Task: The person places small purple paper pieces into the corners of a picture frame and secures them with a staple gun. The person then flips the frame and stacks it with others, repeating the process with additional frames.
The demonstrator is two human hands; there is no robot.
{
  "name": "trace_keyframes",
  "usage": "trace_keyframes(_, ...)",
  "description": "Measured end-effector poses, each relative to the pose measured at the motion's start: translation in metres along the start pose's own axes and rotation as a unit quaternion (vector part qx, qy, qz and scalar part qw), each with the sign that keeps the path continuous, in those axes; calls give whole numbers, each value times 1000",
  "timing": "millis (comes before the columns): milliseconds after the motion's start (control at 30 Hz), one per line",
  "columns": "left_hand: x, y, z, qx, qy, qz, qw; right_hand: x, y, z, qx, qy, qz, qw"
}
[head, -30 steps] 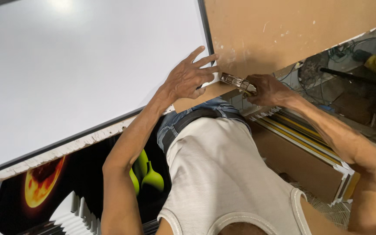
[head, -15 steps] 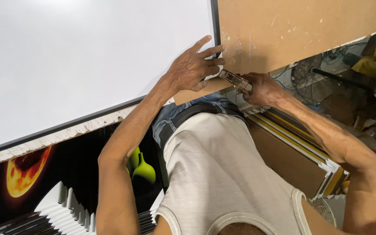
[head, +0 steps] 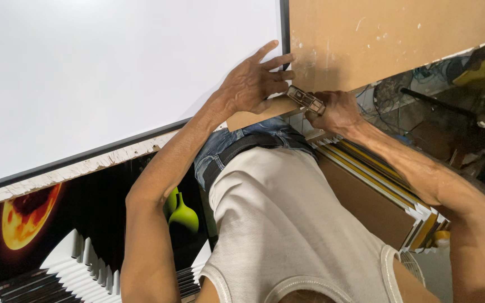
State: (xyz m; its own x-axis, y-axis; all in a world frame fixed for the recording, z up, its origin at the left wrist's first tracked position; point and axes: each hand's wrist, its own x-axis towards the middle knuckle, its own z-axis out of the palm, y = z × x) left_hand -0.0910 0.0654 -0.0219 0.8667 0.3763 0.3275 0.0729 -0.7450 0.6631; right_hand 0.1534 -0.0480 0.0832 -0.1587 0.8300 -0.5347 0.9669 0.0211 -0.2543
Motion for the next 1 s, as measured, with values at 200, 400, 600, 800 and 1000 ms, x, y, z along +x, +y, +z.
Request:
trace_keyframes(200, 8, 2, -9, -14, -39, -10, 999, -8, 14, 17, -6, 1, 60, 998)
trace_keyframes(400, 14, 7, -26, -7, -30, 10, 999, 10, 44, 3, -15, 22, 95, 995)
trace_keyframes(600, -26, 40, -2, 168, 64, -85, 980, 35, 87, -61, 7, -40, 166, 985)
trace_keyframes(800, -41, 61, 19, 234, 206, -191, 931, 52, 37, -83, -38, 308, -46, 949)
trace_keyframes(1000, -27, 85, -6, 220, 263, -211, 916, 115, -5, -43, 665, -35, 9, 746)
